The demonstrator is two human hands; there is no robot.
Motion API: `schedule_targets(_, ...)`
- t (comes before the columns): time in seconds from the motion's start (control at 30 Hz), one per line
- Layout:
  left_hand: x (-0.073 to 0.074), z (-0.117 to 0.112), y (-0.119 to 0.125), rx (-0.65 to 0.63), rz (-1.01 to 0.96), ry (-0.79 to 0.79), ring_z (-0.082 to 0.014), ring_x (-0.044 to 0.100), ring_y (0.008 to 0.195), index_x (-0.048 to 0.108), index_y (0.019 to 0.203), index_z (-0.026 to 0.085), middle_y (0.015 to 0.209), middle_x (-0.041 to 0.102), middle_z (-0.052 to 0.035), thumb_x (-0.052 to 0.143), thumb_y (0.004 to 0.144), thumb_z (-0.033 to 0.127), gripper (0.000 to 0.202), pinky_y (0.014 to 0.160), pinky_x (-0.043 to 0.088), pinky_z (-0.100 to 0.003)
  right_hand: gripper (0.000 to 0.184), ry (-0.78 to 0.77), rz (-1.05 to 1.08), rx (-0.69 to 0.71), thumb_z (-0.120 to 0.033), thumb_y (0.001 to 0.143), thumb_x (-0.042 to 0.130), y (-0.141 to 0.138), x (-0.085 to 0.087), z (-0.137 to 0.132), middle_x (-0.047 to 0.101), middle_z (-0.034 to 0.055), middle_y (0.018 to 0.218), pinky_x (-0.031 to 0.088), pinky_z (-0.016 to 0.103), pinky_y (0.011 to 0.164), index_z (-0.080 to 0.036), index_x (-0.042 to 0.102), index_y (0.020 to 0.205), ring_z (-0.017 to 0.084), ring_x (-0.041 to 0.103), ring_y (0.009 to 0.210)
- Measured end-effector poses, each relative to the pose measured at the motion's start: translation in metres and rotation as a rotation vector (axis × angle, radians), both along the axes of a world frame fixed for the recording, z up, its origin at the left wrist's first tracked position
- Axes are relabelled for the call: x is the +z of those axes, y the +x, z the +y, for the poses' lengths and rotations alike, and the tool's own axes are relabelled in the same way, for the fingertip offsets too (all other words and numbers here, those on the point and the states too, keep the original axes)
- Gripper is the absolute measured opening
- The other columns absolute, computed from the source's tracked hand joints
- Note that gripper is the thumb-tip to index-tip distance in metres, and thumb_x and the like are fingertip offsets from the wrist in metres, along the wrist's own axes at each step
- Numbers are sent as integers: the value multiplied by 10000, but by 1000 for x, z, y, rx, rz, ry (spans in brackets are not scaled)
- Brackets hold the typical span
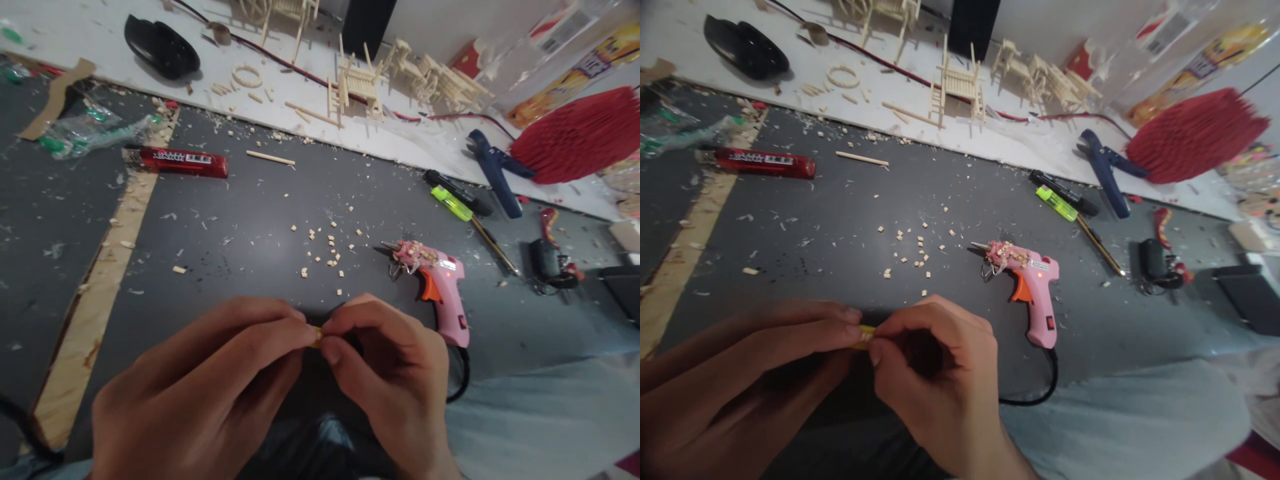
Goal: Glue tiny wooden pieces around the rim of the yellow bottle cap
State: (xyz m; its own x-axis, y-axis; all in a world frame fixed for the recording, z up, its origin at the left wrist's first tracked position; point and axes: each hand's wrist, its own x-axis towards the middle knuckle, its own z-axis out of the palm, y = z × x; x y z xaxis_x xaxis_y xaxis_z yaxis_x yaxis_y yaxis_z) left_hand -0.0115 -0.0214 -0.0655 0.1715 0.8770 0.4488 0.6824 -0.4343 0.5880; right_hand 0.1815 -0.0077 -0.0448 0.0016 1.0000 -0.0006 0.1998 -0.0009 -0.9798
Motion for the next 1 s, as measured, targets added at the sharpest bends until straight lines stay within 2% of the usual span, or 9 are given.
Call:
schedule_targets(0.17, -1, 0, 2, -9, 7, -32, -140, 897, 768, 753, 1152, 425, 1049, 912, 114, 626, 1090, 227, 243, 630, 724, -162, 194, -19, -5, -10, -59, 772, 772, -1, 2, 2, 736, -42, 655, 429, 190, 488, -246, 801, 727, 98, 622, 543)
schedule_targets(0.43, 2, -2, 0, -10, -31, -41, -94, 889, 798, 769, 1128, 403, 1060, 907, 119, 625, 1118, 241, 217, 801, 698, -99, 170, -93, 40, -12, -80, 741, 764, -1, 2, 2, 703, -50, 615, 409, 183, 480, -238, 777, 682, 91, 569, 523)
schedule_targets(0.63, -2, -4, 3, -16, -12, -32, -49, 874, 813, 753, 1136, 411, 1054, 901, 124, 602, 1137, 266, 210, 843, 653, -54, 172, -131, 79, 22, -67, 762, 769, 2, -1, 0, 715, -49, 647, 406, 180, 497, -234, 797, 731, 91, 568, 547)
schedule_targets(0.77, -1, -4, 5, -23, -38, -52, -38, 869, 832, 760, 1137, 414, 1073, 896, 128, 599, 1145, 279, 210, 901, 636, -61, 190, -131, 98, 28, -49, 755, 781, 4, -2, 1, 709, -55, 642, 410, 170, 499, -238, 796, 734, 84, 559, 543)
schedule_targets(0.9, 2, -3, 9, 41, -47, -53, -39, 860, 773, 747, 1117, 414, 1019, 896, 152, 599, 1150, 303, 187, 801, 642, -83, 140, -176, 222, 29, -136, 862, 862, 7, -6, 1, 742, -53, 723, 476, 147, 537, -273, 836, 854, 87, 605, 596)
schedule_targets(1.0, 5, 0, 11, 19, -57, -54, -27, 844, 738, 733, 1098, 384, 972, 890, 150, 634, 1139, 329, 121, 785, 626, -65, 98, -184, 279, 39, -206, 970, 833, 9, -9, 0, 756, -44, 787, 520, 146, 587, -300, 858, 956, 92, 638, 655)
